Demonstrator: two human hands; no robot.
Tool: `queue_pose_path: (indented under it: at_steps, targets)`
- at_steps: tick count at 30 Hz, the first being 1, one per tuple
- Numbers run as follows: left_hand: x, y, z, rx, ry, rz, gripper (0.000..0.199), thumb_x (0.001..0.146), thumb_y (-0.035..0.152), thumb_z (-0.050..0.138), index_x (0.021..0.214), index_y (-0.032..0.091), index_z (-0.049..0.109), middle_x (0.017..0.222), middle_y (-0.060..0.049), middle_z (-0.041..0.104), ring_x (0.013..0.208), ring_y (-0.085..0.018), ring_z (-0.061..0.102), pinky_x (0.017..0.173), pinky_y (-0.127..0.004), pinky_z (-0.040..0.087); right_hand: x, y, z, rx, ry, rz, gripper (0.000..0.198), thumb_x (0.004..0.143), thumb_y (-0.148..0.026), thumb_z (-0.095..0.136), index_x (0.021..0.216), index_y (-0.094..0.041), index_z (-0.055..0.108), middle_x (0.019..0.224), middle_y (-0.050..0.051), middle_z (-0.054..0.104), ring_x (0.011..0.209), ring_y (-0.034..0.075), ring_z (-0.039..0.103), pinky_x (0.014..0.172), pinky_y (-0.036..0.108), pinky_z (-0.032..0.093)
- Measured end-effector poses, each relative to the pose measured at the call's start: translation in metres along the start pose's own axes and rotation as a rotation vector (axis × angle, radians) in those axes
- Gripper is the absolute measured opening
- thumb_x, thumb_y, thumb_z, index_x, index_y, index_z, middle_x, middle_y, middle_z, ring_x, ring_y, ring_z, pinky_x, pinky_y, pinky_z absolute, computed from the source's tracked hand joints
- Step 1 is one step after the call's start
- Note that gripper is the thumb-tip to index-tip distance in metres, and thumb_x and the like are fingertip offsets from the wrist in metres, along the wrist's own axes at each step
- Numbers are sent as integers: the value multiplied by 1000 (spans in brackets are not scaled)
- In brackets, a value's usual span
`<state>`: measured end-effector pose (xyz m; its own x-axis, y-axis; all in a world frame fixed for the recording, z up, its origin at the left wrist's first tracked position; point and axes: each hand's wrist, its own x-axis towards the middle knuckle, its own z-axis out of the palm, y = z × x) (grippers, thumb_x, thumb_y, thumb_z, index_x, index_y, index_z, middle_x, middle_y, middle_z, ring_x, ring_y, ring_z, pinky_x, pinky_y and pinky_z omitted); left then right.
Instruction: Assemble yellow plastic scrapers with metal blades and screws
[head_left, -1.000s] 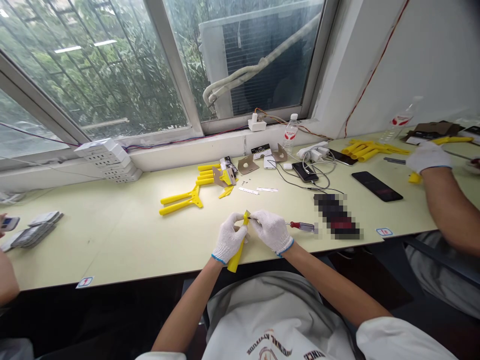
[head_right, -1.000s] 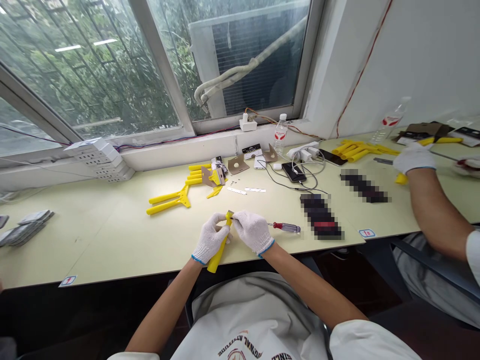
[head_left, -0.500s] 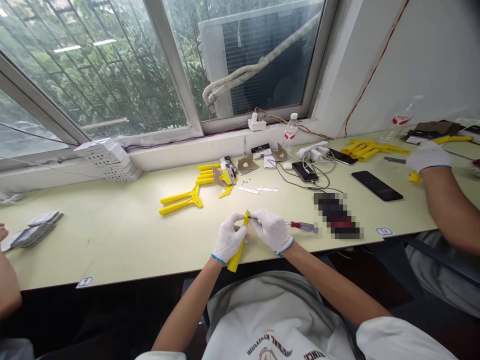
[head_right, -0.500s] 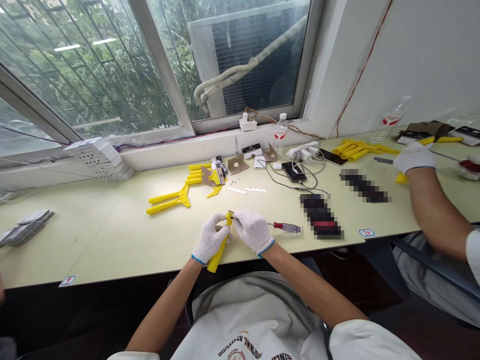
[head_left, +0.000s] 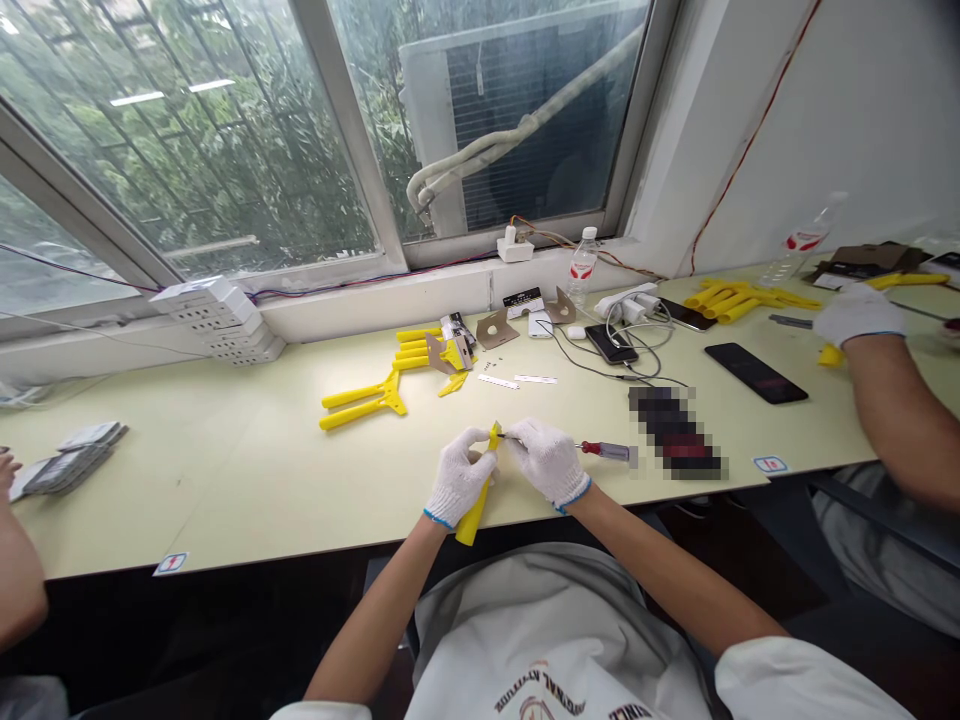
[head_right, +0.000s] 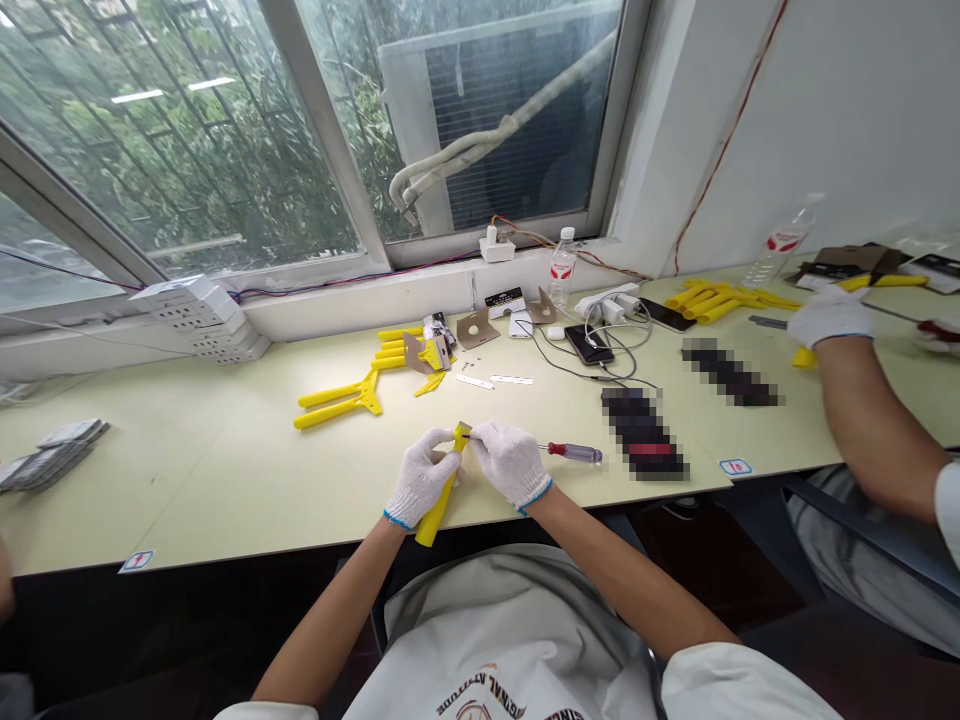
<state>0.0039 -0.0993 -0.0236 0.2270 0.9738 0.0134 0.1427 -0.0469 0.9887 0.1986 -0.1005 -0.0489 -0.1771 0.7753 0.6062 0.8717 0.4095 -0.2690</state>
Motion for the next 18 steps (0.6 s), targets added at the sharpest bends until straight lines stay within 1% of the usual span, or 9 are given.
queue_pose_path:
  at_steps: [6, 12, 18]
  targets:
    - [0, 0, 0, 6, -3, 15, 30, 86, 31, 68, 112, 19, 65, 61, 2, 70, 51, -17, 63, 59, -29, 55, 1, 0, 0, 28, -30, 5, 25, 108, -23, 54, 109, -18, 78, 101, 9, 76, 93, 17, 70, 85, 26, 51]
    - [1, -3, -1, 29, -15, 29, 30, 87, 31, 68, 114, 19, 67, 63, 3, 70, 52, -17, 63, 60, -29, 55, 0, 0, 0, 22, -67, 18, 29, 110, -24, 50, 112, -18, 78, 101, 10, 75, 93, 17, 69, 83, 26, 49]
    - [1, -6, -2, 48, -24, 41, 29, 88, 30, 67, 116, 19, 68, 64, 2, 70, 53, -17, 64, 60, -29, 55, -1, 2, 3, 15, -102, 26, 27, 110, -24, 51, 112, -17, 77, 100, 10, 74, 91, 17, 68, 82, 25, 48]
